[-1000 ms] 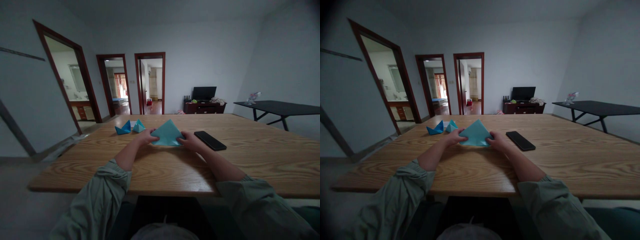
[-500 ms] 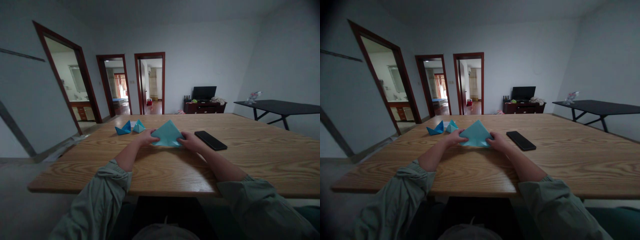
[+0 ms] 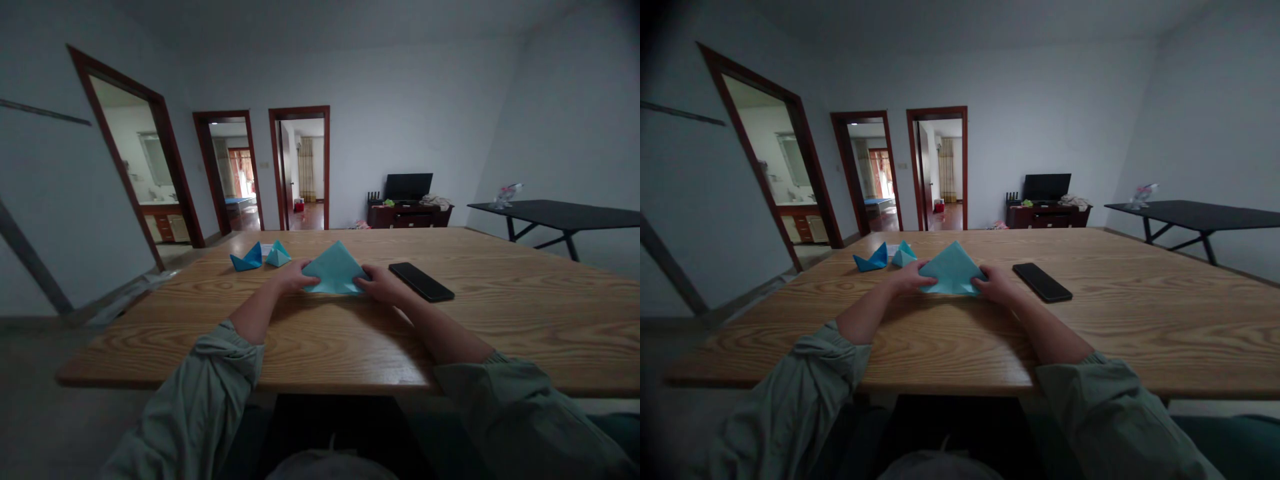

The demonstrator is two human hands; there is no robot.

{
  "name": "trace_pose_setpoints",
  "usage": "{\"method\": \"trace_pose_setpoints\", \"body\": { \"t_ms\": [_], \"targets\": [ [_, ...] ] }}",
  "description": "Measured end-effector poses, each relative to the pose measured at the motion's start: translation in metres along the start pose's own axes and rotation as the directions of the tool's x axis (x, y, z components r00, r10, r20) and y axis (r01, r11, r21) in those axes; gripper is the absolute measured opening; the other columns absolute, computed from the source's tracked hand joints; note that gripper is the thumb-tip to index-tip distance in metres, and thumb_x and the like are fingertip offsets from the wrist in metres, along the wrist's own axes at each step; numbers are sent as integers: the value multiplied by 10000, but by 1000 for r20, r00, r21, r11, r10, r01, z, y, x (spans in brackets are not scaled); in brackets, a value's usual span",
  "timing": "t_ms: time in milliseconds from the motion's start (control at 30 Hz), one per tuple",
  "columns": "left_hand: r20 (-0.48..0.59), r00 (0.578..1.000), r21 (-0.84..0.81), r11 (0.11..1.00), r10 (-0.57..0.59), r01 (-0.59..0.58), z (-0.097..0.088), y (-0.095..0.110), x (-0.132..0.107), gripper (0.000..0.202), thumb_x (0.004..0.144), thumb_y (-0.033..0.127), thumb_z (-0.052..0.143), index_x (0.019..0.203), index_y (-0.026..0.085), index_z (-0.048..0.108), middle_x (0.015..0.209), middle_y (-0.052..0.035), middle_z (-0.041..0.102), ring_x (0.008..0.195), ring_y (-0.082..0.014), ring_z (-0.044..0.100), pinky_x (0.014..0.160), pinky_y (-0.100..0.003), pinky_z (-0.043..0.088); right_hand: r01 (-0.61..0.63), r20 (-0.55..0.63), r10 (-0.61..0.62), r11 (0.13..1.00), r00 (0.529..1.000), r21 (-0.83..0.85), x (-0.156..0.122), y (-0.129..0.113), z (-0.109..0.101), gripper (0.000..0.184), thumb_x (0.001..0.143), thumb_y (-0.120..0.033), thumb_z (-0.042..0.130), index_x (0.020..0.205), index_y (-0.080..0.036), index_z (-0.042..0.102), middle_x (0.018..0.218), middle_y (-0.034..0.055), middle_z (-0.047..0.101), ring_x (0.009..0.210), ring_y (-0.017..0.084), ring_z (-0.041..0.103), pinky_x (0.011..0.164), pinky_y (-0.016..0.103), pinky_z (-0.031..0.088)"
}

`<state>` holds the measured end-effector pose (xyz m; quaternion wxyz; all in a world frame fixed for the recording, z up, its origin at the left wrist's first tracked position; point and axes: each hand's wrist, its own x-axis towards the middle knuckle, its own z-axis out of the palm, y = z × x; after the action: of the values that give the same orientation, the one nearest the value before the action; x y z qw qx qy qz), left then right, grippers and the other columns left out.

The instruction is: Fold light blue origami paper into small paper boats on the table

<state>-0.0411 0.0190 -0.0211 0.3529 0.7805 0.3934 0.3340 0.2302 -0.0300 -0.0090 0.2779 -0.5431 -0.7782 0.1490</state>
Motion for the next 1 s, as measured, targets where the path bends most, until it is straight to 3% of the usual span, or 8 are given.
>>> {"method": "trace_pose_setpoints", "body": {
  "t_ms": [1000],
  "targets": [
    [32,999,63,998,-18,16,-2,6,-3,565,637,342,706,1148,135,585,1023,-80,662,849,-203,625,717,-280,500,-15,1,15,1000,1000,-6,0,-1,0,246,794,-370,525,861,-149,609,720,9,603,642,130,510,561,219,340]
  ]
}}
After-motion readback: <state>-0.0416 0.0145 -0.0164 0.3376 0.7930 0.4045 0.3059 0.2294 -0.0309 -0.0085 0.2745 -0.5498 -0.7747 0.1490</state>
